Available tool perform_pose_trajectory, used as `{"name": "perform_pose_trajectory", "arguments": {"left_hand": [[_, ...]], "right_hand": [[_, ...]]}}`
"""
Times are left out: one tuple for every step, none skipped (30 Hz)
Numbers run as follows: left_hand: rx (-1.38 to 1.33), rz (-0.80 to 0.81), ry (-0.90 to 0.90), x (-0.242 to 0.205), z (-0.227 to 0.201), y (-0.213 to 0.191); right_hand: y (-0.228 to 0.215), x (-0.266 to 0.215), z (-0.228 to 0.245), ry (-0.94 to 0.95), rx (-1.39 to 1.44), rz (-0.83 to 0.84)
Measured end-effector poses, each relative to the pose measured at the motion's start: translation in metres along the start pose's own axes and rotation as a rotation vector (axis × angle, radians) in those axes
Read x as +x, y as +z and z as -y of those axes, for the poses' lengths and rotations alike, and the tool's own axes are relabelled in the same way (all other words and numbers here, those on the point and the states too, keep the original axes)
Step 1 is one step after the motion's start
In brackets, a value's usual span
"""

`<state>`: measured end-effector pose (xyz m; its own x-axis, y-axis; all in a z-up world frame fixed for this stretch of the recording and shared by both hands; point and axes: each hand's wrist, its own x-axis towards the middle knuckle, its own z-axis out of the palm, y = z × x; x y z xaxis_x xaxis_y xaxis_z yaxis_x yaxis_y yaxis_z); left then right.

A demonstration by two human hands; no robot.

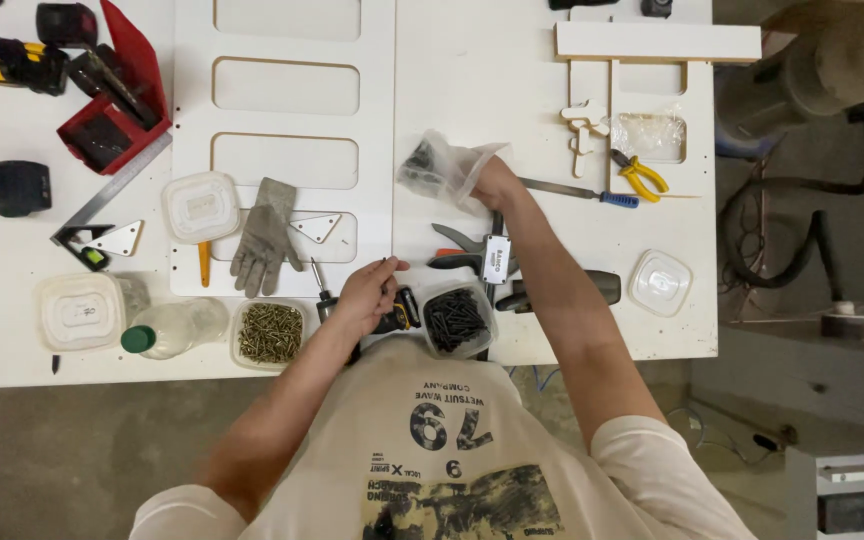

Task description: The person sorts small metal screws by hand on a white workbench, separating them into piles. They then open a drawer containing multiple white plastic containers, select one, and place the sorted screws inside before closing the container and returning it to the drawer.

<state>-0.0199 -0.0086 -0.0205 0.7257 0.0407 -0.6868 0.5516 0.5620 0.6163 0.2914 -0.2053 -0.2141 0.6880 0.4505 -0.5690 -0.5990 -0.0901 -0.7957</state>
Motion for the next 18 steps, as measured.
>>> {"name": "perform_pose_trajectory", "arguments": {"left_hand": [[-0.005, -0.003, 0.007, 0.0, 0.0, 0.0], [-0.044, 0.002, 0.015, 0.001, 0.0, 0.0], [-0.084, 0.006, 0.019, 0.0, 0.003, -0.001], [-0.091, 0.002, 0.023, 0.0, 0.001, -0.002], [-0.091, -0.012, 0.024, -0.001, 0.0, -0.004], [-0.091, -0.026, 0.026, -0.001, -0.001, -0.005], [-0.092, -0.025, 0.024, 0.004, 0.0, -0.008], [-0.092, -0.06, 0.037, 0.008, 0.002, -0.011], [-0.091, -0.096, 0.05, 0.013, 0.003, -0.014], [-0.091, -0.096, 0.048, 0.018, 0.003, -0.015], [-0.107, -0.131, 0.048, 0.022, 0.004, -0.015], [-0.123, -0.165, 0.048, 0.026, 0.006, -0.016], [-0.119, -0.161, 0.045, 0.031, 0.009, -0.013], [-0.122, -0.156, 0.046, 0.036, 0.013, -0.011], [-0.123, -0.147, 0.047, 0.042, 0.017, -0.007], [-0.118, -0.14, 0.043, 0.04, 0.014, 0.003], [-0.041, -0.122, 0.039, 0.037, 0.012, 0.012], [0.035, -0.105, 0.035, 0.033, 0.01, 0.021]], "right_hand": [[0.002, 0.003, -0.003, -0.003, -0.006, 0.007], [0.003, 0.007, -0.005, 0.009, 0.072, -0.001], [0.004, 0.009, -0.011, 0.026, 0.15, -0.009], [0.029, -0.05, 0.033, 0.028, 0.144, -0.003], [0.06, -0.11, 0.076, -0.121, -0.196, -0.045], [0.093, -0.175, 0.118, -0.269, -0.537, -0.085], [0.086, -0.175, 0.105, -0.267, -0.538, -0.086], [0.079, -0.175, 0.091, -0.268, -0.406, -0.304], [0.072, -0.175, 0.078, -0.266, -0.269, -0.519], [0.08, -0.198, 0.07, -0.264, -0.269, -0.52], [0.088, -0.221, 0.062, -0.389, -0.257, -0.477], [0.096, -0.245, 0.053, -0.514, -0.244, -0.433], [0.119, -0.264, 0.048, -0.513, -0.242, -0.439], [0.141, -0.283, 0.044, -0.435, -0.207, -0.282], [0.163, -0.303, 0.039, -0.358, -0.17, -0.13], [0.166, -0.297, 0.024, -0.359, -0.167, -0.139], [0.172, -0.292, 0.009, -0.361, -0.127, -0.106], [0.178, -0.287, -0.006, -0.362, -0.088, -0.073]]}}
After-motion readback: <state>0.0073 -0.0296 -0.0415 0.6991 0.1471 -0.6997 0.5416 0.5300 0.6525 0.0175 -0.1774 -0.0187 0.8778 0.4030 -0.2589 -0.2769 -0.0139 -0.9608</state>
